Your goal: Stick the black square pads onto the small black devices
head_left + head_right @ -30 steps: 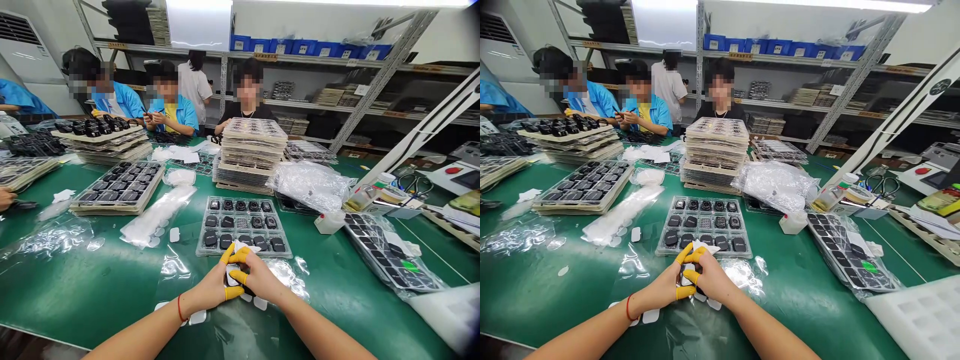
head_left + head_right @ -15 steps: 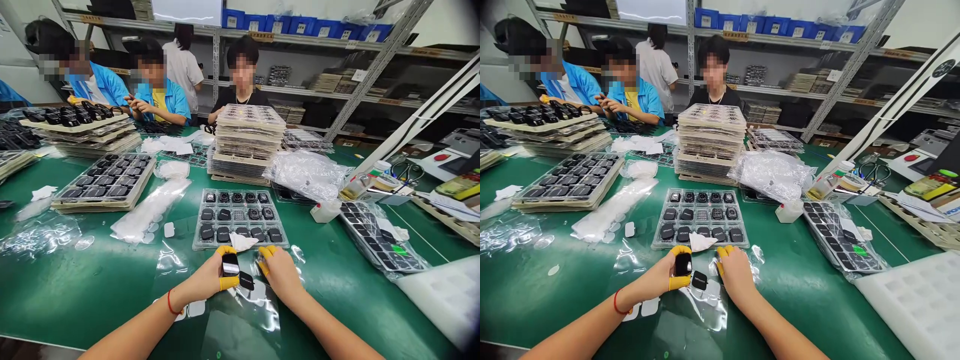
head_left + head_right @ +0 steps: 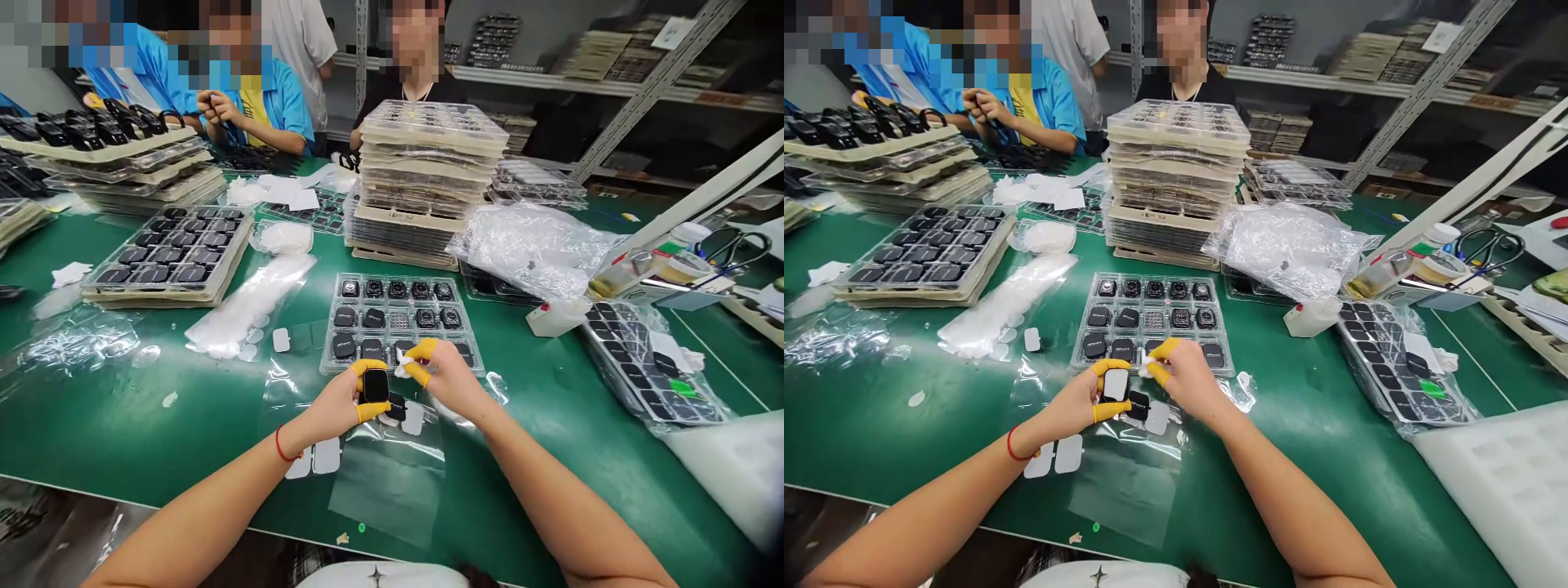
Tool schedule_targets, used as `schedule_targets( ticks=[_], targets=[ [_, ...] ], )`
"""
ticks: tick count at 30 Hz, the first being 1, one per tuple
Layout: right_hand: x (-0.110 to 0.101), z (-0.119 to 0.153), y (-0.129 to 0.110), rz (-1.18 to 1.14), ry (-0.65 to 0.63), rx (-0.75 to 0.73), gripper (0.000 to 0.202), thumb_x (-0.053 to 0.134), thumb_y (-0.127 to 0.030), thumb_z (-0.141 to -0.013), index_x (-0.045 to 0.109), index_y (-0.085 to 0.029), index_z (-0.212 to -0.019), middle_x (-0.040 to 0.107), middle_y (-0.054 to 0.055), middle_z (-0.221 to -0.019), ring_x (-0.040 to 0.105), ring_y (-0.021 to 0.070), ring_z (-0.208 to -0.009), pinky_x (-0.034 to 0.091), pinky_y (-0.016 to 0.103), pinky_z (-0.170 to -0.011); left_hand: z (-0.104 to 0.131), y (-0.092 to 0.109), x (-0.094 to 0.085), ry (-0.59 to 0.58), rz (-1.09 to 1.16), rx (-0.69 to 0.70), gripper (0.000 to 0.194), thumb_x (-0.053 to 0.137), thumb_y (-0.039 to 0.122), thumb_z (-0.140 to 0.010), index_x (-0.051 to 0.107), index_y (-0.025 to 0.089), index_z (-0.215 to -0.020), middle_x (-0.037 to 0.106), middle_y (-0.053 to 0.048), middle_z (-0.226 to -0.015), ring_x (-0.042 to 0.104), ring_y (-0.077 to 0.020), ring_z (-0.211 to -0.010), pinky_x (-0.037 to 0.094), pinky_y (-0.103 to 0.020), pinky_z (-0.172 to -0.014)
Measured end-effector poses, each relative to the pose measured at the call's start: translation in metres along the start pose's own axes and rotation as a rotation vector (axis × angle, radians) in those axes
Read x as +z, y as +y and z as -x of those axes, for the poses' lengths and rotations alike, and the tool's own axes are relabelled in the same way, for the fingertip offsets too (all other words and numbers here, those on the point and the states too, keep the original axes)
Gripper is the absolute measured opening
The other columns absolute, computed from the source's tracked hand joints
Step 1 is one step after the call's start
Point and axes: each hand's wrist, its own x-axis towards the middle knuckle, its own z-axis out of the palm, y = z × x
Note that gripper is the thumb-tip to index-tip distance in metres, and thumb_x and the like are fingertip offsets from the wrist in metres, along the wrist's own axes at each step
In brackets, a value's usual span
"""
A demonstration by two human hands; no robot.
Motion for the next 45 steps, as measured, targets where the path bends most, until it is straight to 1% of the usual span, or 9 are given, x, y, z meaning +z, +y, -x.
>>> schedule_targets(
  ticks=[4, 9, 13, 19, 23, 27, 34, 39, 45],
  targets=[
    [0.011, 0.01, -0.028, -0.044, -0.02, -0.241, 0.014, 0.053, -0.027, -0.086, 0.067, -0.025, -0.089, 0.062, 0.004, -0.09, 0.047, 0.0182, -0.082, 0.033, 0.035, -0.077, 0.0, -0.002, 0.005, -0.014, -0.067, 0.134, 0.041, 0.067, 0.025, -0.073, 0.05, 0.019, -0.11, 0.06, -0.003, -0.092, 0.057, -0.0177, -0.08, 0.047, -0.027, -0.07],
    [0.03, 0.015, -0.03, 0.034, 0.156, -0.162, 0.022, 0.044, -0.027, -0.09, 0.066, -0.023, -0.093, 0.06, 0.007, -0.083, 0.044, 0.0207, -0.082, 0.032, 0.037, -0.075, 0.001, 0.001, 0.005, 0.006, -0.014, 0.112, 0.041, 0.067, 0.029, -0.075, 0.049, 0.017, -0.11, 0.061, -0.004, -0.095, 0.058, -0.0185, -0.082, 0.048, -0.028, -0.071],
    [0.037, 0.02, -0.026, 0.058, 0.082, -0.221, 0.02, 0.046, -0.024, -0.088, 0.064, -0.024, -0.096, 0.06, 0.006, -0.084, 0.044, 0.0205, -0.08, 0.031, 0.036, -0.074, 0.001, 0.003, 0.005, -0.027, -0.081, 0.164, 0.04, 0.068, 0.024, -0.073, 0.052, 0.018, -0.109, 0.061, -0.005, -0.098, 0.059, -0.019, -0.085, 0.048, -0.029, -0.075],
    [0.021, -0.003, -0.005, 0.033, 0.172, 0.13, 0.02, 0.051, -0.026, -0.085, 0.061, -0.018, -0.101, 0.062, 0.008, -0.093, 0.048, 0.0226, -0.091, 0.035, 0.037, -0.082, 0.001, -0.004, 0.011, -0.007, 0.127, 0.079, 0.046, 0.065, 0.025, -0.079, 0.042, 0.019, -0.118, 0.064, -0.007, -0.101, 0.062, -0.0219, -0.094, 0.048, -0.034, -0.083],
    [0.0, 0.003, 0.004, -0.183, -0.074, 0.212, 0.025, 0.054, -0.033, -0.083, 0.063, -0.019, -0.101, 0.063, 0.007, -0.103, 0.051, 0.023, -0.098, 0.04, 0.035, -0.083, 0.003, -0.004, 0.004, 0.095, 0.084, 0.171, 0.046, 0.062, 0.026, -0.082, 0.039, 0.021, -0.121, 0.059, -0.01, -0.116, 0.057, -0.0226, -0.107, 0.044, -0.035, -0.092],
    [-0.013, 0.012, 0.004, -0.498, -0.329, 0.295, 0.027, 0.057, -0.031, -0.078, 0.065, -0.02, -0.101, 0.066, 0.004, -0.096, 0.059, 0.0192, -0.082, 0.045, 0.03, -0.069, 0.005, -0.003, -0.002, 0.099, 0.083, 0.201, 0.045, 0.063, 0.029, -0.082, 0.04, 0.022, -0.121, 0.058, -0.011, -0.119, 0.056, -0.0232, -0.109, 0.044, -0.036, -0.092],
    [-0.015, 0.001, 0.012, -0.653, -0.302, 0.323, 0.029, 0.058, -0.036, -0.076, 0.07, -0.018, -0.096, 0.068, 0.004, -0.084, 0.055, 0.0176, -0.073, 0.042, 0.028, -0.064, 0.006, 0.001, -0.002, 0.052, 0.295, 0.133, 0.054, 0.068, 0.028, -0.078, 0.038, 0.023, -0.121, 0.056, -0.013, -0.121, 0.055, -0.0252, -0.11, 0.044, -0.037, -0.092],
    [-0.019, -0.001, 0.014, -0.64, -0.368, 0.247, 0.03, 0.056, -0.043, -0.077, 0.069, -0.017, -0.071, 0.059, 0.0, -0.062, 0.044, 0.0112, -0.055, 0.034, 0.024, -0.052, 0.005, -0.004, -0.001, 0.033, 0.339, 0.16, 0.054, 0.068, 0.025, -0.078, 0.038, 0.023, -0.122, 0.055, -0.013, -0.123, 0.053, -0.0252, -0.113, 0.041, -0.04, -0.096],
    [-0.017, 0.001, 0.012, -0.734, -0.262, 0.333, 0.03, 0.064, -0.039, -0.071, 0.07, -0.017, -0.091, 0.068, 0.005, -0.085, 0.057, 0.0173, -0.072, 0.044, 0.029, -0.065, 0.005, -0.003, -0.001, 0.017, 0.314, 0.168, 0.051, 0.067, 0.024, -0.079, 0.039, 0.023, -0.121, 0.054, -0.011, -0.122, 0.054, -0.023, -0.111, 0.041, -0.039, -0.097]
  ],
)
